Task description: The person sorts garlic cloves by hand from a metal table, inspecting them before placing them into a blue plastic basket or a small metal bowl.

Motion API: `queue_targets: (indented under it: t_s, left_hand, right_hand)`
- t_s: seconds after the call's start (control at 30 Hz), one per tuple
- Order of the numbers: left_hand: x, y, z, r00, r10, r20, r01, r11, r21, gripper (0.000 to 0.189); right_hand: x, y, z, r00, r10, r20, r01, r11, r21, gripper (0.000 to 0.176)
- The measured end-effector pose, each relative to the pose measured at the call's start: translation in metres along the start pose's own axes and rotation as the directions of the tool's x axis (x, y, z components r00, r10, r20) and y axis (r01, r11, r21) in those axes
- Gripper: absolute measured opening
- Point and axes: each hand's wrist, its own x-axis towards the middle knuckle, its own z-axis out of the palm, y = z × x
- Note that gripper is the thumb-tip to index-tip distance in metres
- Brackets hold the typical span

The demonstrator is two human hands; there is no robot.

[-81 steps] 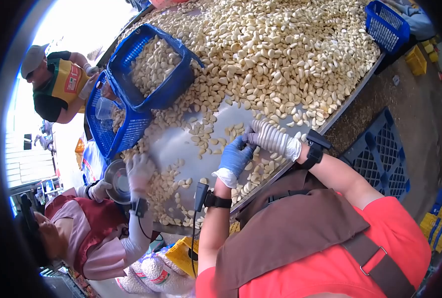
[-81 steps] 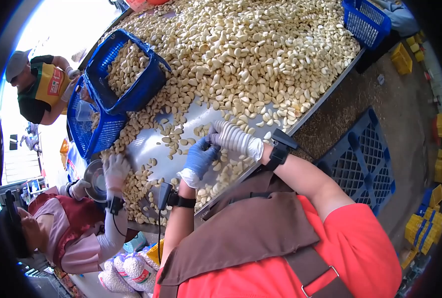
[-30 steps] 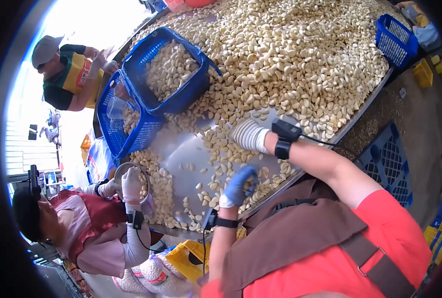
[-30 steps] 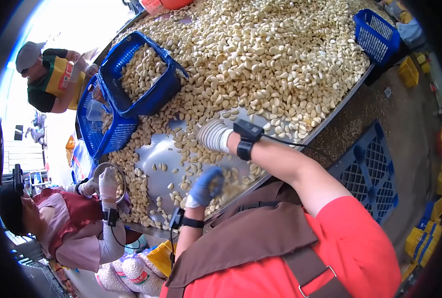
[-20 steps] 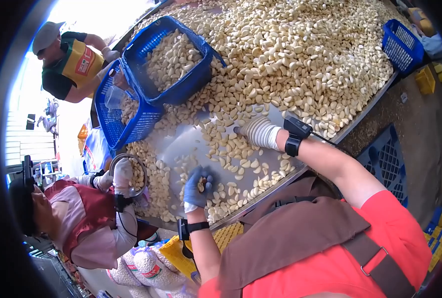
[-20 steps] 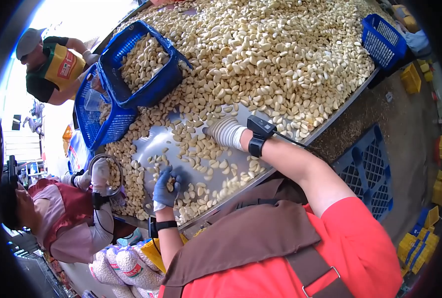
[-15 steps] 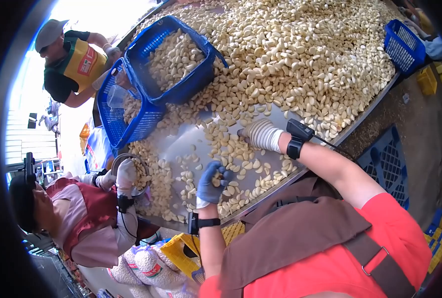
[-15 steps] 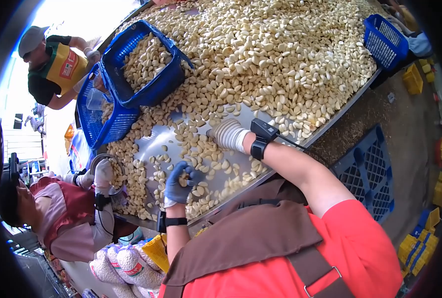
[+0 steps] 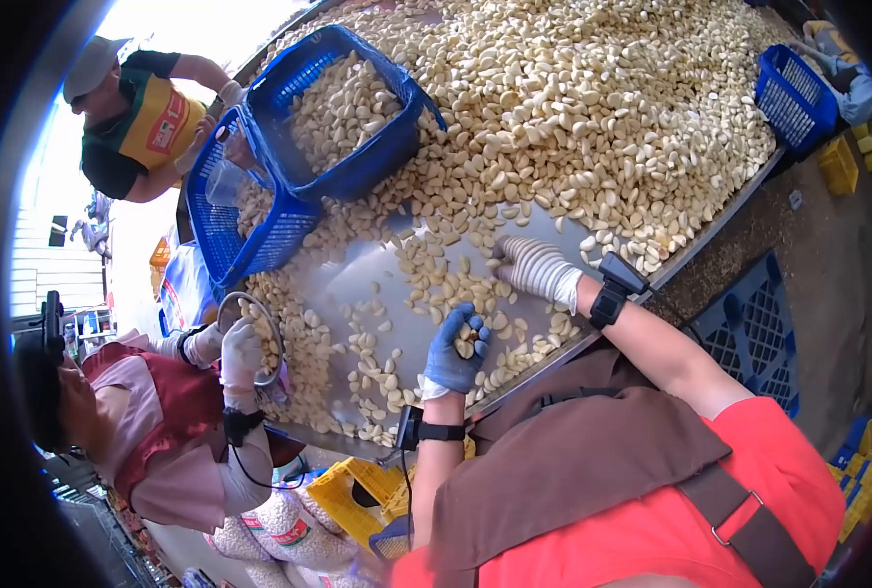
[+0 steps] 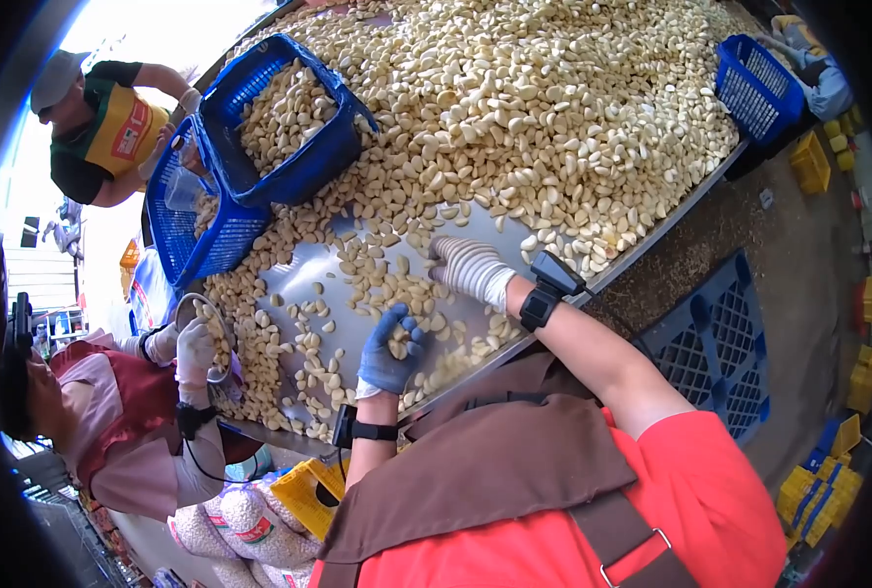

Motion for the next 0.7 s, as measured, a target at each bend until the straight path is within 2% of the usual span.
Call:
queue_targets:
  t_s: [0.07, 0.1, 0.13, 0.17, 0.2, 0.27, 0.3, 0.37, 0.4, 0.43, 0.47, 0.5, 0.57, 0.6, 0.67, 0.7]
  left_hand:
    - [-0.002, -0.001, -0.005, 0.996, -0.009, 0.089, 0.01, 1.0, -0.012, 0.027]
    - [-0.005, -0.003, 0.005, 0.996, -0.012, 0.087, 0.013, 1.0, -0.014, 0.027]
    - [-0.011, -0.007, 0.024, 1.0, 0.01, 0.011, -0.01, 1.0, 0.026, 0.028]
    - [-0.014, -0.009, 0.035, 0.997, 0.036, -0.063, -0.031, 0.997, 0.069, 0.029]
    - [-0.013, -0.011, 0.031, 0.997, 0.034, -0.064, -0.03, 0.997, 0.068, 0.029]
    - [-0.001, -0.011, 0.01, 0.988, 0.04, 0.152, -0.03, 0.997, -0.069, 0.026]
    - [0.008, -0.008, -0.002, 0.964, 0.055, 0.26, -0.021, 0.991, -0.133, 0.025]
    - [0.02, -0.005, -0.023, 0.884, 0.101, 0.457, 0.023, 0.966, -0.259, 0.023]
    - [0.021, -0.006, -0.028, 0.829, 0.136, 0.543, 0.055, 0.946, -0.321, 0.022]
    - [-0.007, -0.001, 0.024, 0.988, 0.147, 0.057, -0.131, 0.966, -0.224, 0.018]
    - [-0.01, 0.001, 0.02, 0.987, 0.15, 0.056, -0.133, 0.965, -0.227, 0.018]
    - [-0.015, 0.006, 0.012, 0.987, 0.14, 0.082, -0.116, 0.961, -0.252, 0.021]
    - [-0.017, 0.009, -0.01, 0.971, 0.182, 0.151, -0.136, 0.952, -0.276, 0.028]
    - [-0.022, 0.009, -0.006, 0.971, 0.184, 0.153, -0.137, 0.951, -0.276, 0.028]
    - [-0.034, 0.011, 0.003, 0.977, 0.212, 0.02, -0.2, 0.944, -0.262, 0.032]
    - [-0.034, 0.011, -0.01, 0.973, 0.215, 0.082, -0.188, 0.949, -0.255, 0.033]
  right_hand:
    - [-0.007, -0.004, -0.004, 0.998, 0.062, -0.032, -0.061, 0.998, 0.019, 0.036]
    - [-0.01, -0.008, -0.004, 0.994, 0.014, -0.106, -0.003, 0.995, 0.103, 0.035]
    - [-0.013, -0.013, -0.002, 0.983, -0.026, -0.183, 0.06, 0.981, 0.182, 0.034]
    - [-0.015, -0.022, 0.003, 0.981, -0.101, -0.163, 0.133, 0.97, 0.203, 0.029]
    - [-0.018, -0.032, 0.013, 0.952, -0.245, -0.182, 0.285, 0.926, 0.248, 0.026]
    - [-0.028, -0.061, 0.02, 0.881, -0.473, -0.013, 0.468, 0.867, 0.168, 0.013]
    - [-0.03, -0.063, 0.022, 0.879, -0.476, -0.018, 0.472, 0.866, 0.166, 0.013]
    - [-0.031, -0.059, 0.028, 0.755, -0.63, -0.179, 0.655, 0.72, 0.228, 0.011]
    - [-0.028, -0.046, 0.027, 0.768, -0.559, -0.312, 0.63, 0.747, 0.211, 0.012]
    - [-0.027, -0.037, 0.015, 0.838, -0.541, -0.073, 0.542, 0.84, 0.0, 0.012]
    - [-0.028, -0.028, 0.004, 0.884, -0.445, 0.147, 0.468, 0.852, -0.236, 0.014]
    - [-0.037, -0.018, 0.007, 0.883, -0.446, 0.147, 0.469, 0.851, -0.237, 0.014]
    - [-0.056, 0.003, 0.023, 0.652, -0.638, 0.41, 0.753, 0.481, -0.449, 0.015]
    - [-0.059, 0.007, 0.023, 0.631, -0.625, 0.46, 0.768, 0.419, -0.485, 0.022]
    - [-0.05, 0.009, 0.026, 0.681, -0.509, 0.526, 0.732, 0.447, -0.514, 0.025]
    - [-0.05, 0.008, 0.028, 0.679, -0.514, 0.525, 0.734, 0.446, -0.513, 0.025]
